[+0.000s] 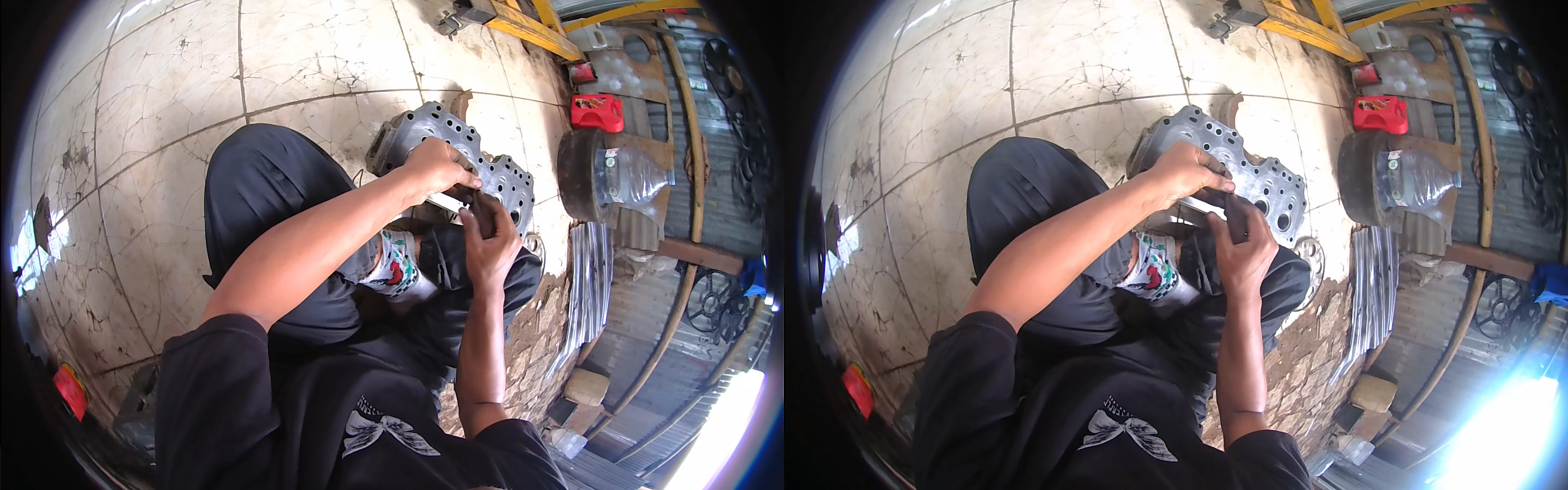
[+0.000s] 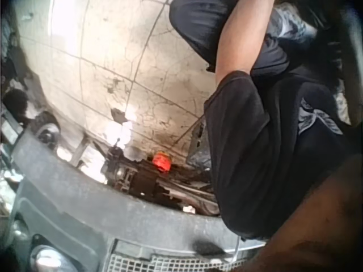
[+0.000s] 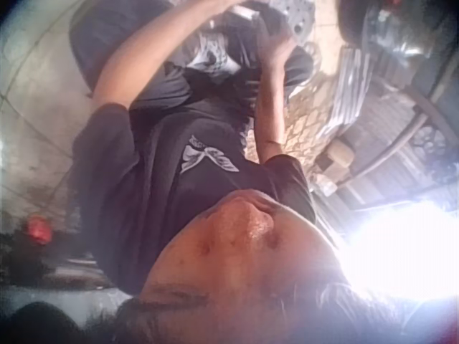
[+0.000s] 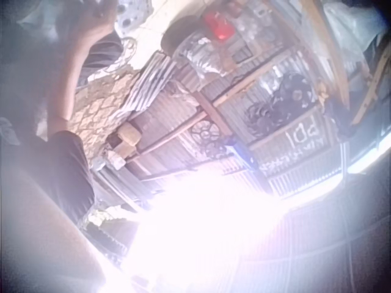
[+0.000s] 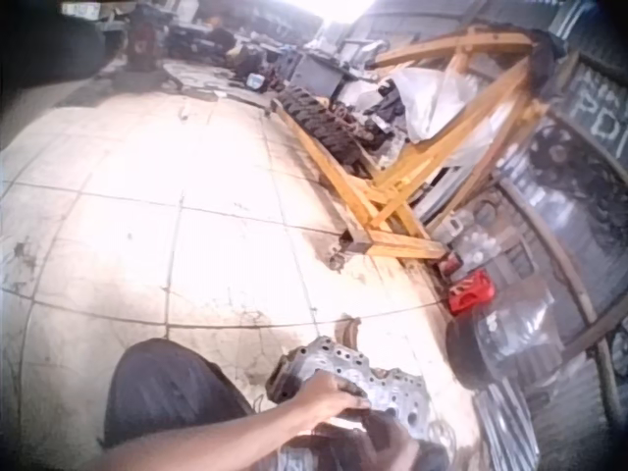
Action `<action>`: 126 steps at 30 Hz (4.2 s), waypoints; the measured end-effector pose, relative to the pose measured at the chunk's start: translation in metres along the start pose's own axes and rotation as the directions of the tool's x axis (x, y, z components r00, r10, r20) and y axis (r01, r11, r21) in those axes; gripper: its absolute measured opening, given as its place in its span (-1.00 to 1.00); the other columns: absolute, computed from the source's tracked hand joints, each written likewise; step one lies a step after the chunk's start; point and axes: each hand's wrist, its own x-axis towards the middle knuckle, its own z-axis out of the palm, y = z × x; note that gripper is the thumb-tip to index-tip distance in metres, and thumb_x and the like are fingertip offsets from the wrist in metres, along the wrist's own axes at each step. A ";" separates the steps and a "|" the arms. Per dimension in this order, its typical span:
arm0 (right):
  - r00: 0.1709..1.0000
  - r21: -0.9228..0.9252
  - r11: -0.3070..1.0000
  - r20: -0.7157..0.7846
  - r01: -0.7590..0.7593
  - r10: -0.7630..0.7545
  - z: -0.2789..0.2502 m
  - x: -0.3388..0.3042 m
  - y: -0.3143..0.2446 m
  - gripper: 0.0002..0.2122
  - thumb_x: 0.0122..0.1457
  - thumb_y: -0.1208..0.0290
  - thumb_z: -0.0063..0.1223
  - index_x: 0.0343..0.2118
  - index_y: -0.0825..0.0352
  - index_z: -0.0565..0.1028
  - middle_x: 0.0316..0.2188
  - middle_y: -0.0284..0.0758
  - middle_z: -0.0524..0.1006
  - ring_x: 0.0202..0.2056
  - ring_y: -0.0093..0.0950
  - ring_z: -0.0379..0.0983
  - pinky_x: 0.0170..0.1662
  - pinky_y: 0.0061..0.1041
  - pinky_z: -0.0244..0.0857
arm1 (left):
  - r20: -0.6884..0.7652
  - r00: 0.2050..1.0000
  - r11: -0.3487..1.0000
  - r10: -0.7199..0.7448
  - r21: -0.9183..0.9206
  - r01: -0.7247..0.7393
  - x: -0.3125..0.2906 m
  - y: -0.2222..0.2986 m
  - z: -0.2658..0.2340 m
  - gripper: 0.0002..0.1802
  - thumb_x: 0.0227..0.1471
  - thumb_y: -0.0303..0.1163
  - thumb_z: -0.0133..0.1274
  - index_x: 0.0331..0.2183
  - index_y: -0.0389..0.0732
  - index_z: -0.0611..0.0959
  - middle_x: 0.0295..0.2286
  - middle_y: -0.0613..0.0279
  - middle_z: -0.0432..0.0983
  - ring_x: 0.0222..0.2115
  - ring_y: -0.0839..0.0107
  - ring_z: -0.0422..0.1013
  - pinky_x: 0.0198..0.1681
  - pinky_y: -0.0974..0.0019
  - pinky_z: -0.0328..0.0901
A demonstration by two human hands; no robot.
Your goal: The person sits on the floor and scrubs a metal engine cylinder head with a small abrasive pad, repeatedly rubbing the surface and holes. The person rotates the part to access different areas and continues scrubbing until the end of the clip.
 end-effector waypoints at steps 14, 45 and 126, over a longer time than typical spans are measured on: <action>0.984 0.327 0.932 -0.028 -0.159 0.177 0.033 0.066 -0.009 -0.74 0.29 0.51 0.26 0.00 0.46 0.65 -0.20 -0.25 0.75 -0.30 -0.56 0.64 -0.25 -0.56 0.45 | -0.061 0.971 0.973 0.232 -0.002 -0.232 0.016 0.031 -0.033 -0.72 -0.10 -0.45 0.46 -0.25 -0.20 0.85 -0.33 0.17 0.78 -0.32 0.48 0.64 -0.16 0.39 0.47; 0.741 -0.285 0.760 0.569 0.584 -0.356 0.097 0.191 0.008 -0.85 0.15 0.41 0.31 -0.24 0.31 0.72 -0.33 -0.10 0.67 -0.27 -0.07 0.63 -0.12 -0.18 0.51 | -0.501 0.865 0.894 -0.018 0.380 0.239 0.074 -0.002 -0.077 -0.49 0.29 -0.05 0.02 -0.05 -0.30 0.74 -0.02 -0.23 0.62 0.06 -0.10 0.54 0.12 0.00 0.43; 0.848 -0.191 0.886 0.430 0.422 -0.311 0.097 0.173 0.014 -0.80 0.12 0.39 0.38 -0.24 0.36 0.71 -0.37 -0.13 0.70 -0.31 -0.15 0.67 -0.13 -0.25 0.51 | -0.510 0.860 0.854 -0.015 0.441 0.276 0.073 0.000 -0.074 -0.46 0.17 0.01 0.24 -0.11 -0.32 0.74 -0.08 -0.20 0.66 0.01 -0.09 0.58 0.02 0.02 0.50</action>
